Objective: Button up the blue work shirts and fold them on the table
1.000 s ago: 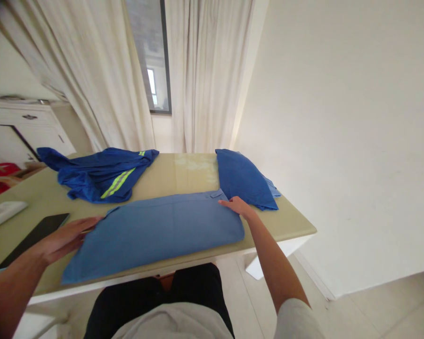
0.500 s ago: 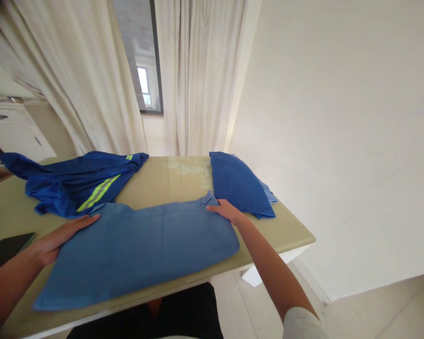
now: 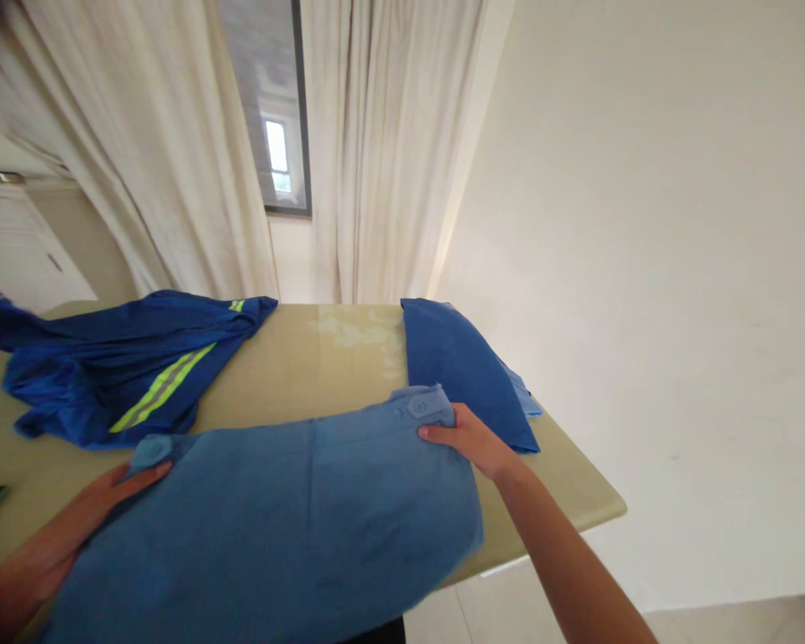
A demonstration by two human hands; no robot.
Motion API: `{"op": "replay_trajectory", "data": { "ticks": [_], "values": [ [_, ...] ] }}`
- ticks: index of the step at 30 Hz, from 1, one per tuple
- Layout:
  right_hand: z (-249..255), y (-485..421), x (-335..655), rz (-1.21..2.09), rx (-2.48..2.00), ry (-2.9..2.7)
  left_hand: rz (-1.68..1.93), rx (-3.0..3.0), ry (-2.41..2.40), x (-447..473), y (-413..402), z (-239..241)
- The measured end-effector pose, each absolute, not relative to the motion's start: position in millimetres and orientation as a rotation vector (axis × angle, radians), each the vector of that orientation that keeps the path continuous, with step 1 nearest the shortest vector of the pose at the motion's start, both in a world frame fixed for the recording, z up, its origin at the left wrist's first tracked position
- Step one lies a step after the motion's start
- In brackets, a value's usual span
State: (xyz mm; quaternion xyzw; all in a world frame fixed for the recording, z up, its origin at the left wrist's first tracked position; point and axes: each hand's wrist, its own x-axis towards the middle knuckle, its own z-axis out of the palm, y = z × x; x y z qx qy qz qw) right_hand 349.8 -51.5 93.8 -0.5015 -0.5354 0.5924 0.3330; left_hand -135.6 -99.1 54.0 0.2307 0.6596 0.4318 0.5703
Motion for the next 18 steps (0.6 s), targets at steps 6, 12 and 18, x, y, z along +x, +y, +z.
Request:
{"op": "replay_trajectory", "data": {
  "ticks": [6, 12, 18],
  "values": [
    [182, -57, 401, 1.459, -1.521, -1.651, 0.882, 0.307, 1.035, -55, -121, 17],
    [216, -53, 424, 1.373, -1.76, -1.769, 0.948, 0.169, 0.984, 10, -121, 2],
    [218, -70, 449, 1.204, -1.882, -1.797, 0.861, 0.092, 0.942, 19, -106, 4]
  ]
}}
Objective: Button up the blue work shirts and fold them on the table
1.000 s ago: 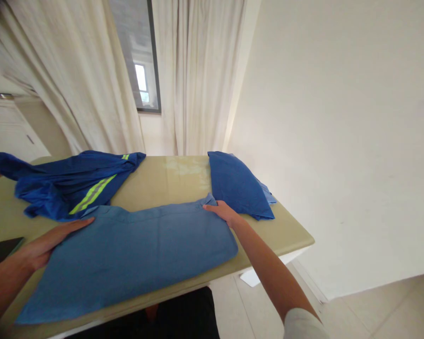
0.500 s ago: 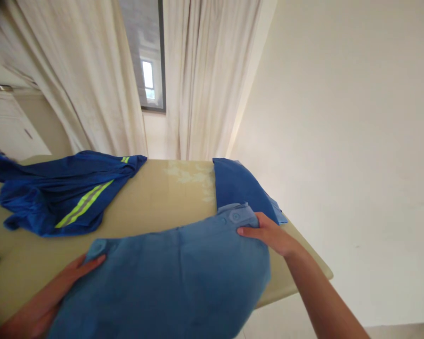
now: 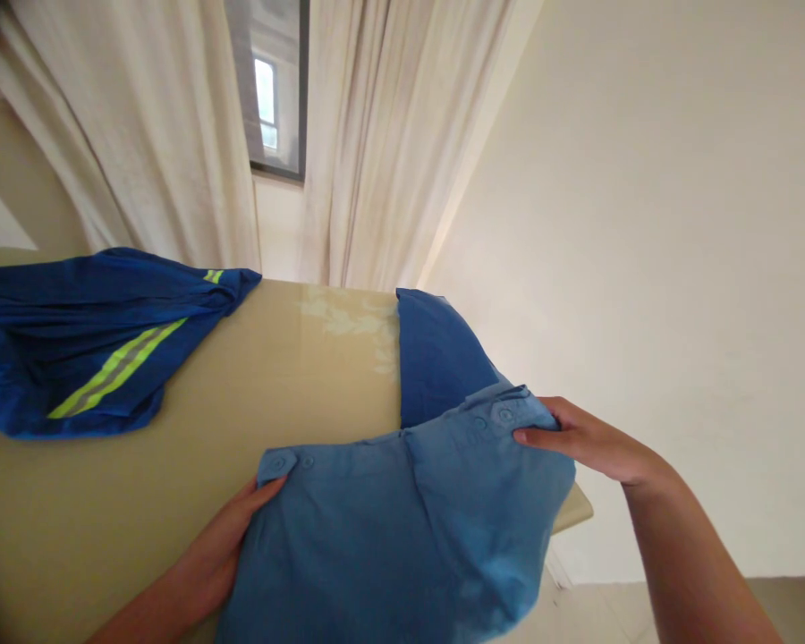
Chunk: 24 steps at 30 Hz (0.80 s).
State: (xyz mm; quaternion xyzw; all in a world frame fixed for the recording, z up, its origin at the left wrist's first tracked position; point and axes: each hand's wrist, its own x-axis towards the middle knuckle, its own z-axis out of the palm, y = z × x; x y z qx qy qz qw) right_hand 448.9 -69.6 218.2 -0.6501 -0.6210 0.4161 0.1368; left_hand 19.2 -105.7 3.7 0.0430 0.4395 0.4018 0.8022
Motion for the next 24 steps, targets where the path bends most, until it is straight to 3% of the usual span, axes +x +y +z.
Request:
{"op": "replay_trajectory", "data": {
  "ticks": [7, 13, 16, 19, 24],
  "values": [
    [236, -54, 492, 0.79, -2.11, -1.929, 0.791, 0.044, 0.745, 41, -130, -5],
    [308, 74, 486, 0.422, -2.321, -2.16, 0.891, 0.068, 0.524, 125, -124, -16],
    [322, 141, 431, -0.204, -2.209, -2.022, 1.01, 0.15, 0.482, 178, -92, -10],
    [284, 169, 352, -0.378, -1.766, -1.941, 1.025, 0.267, 0.626, 204, -71, -17],
    [119, 122, 230, 0.035, -1.585, -2.273, 0.86, 0.648, 0.788, 129, -59, -40]
  ]
}}
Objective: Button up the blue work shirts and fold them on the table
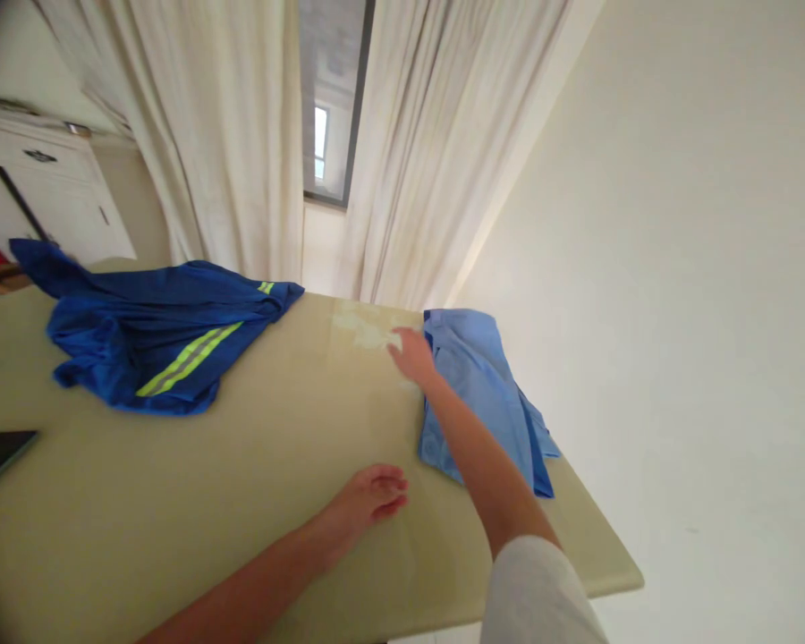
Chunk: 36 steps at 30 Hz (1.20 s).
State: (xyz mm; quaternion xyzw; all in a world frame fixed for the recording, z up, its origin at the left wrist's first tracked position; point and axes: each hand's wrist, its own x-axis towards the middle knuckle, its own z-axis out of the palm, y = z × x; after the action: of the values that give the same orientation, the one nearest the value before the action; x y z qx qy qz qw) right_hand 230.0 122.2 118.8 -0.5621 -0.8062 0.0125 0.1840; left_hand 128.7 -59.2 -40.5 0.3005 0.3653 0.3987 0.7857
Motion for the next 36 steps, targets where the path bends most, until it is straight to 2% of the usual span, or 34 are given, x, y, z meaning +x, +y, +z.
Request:
{"op": "replay_trajectory", "data": {
  "ticks": [2, 5, 8, 11, 17, 23, 32, 36],
  "values": [
    [48, 86, 203, 0.201, -1.499, -2.427, 0.883, 0.961, 0.972, 59, -44, -33],
    [-22, 40, 191, 0.312, -1.335, -2.445, 0.981, 1.543, 1.64, -51, -13, -12],
    [-42, 24, 198, 0.359, -1.31, -2.372, 0.88, 1.696, 2.394, -128, 6, -3],
    [-37, 27, 203, 0.392, -1.304, -2.351, 0.607, 1.666, 2.654, -157, 9, -8],
    [-34, 30, 202, 0.396, -1.313, -2.333, 0.441, 1.851, 2.539, -152, 5, -5],
    [-36, 33, 205, 0.441, -1.299, -2.237, 0.373, 2.153, 2.124, -116, -5, -1],
    [-25, 24, 206, 0.351, -1.111, -2.261, 0.713, 2.093, 1.193, -51, -44, 21],
    [-24, 26, 207, 0.177, -1.259, -2.148, 0.81, 1.809, 0.941, -55, -48, 26]
  ]
}}
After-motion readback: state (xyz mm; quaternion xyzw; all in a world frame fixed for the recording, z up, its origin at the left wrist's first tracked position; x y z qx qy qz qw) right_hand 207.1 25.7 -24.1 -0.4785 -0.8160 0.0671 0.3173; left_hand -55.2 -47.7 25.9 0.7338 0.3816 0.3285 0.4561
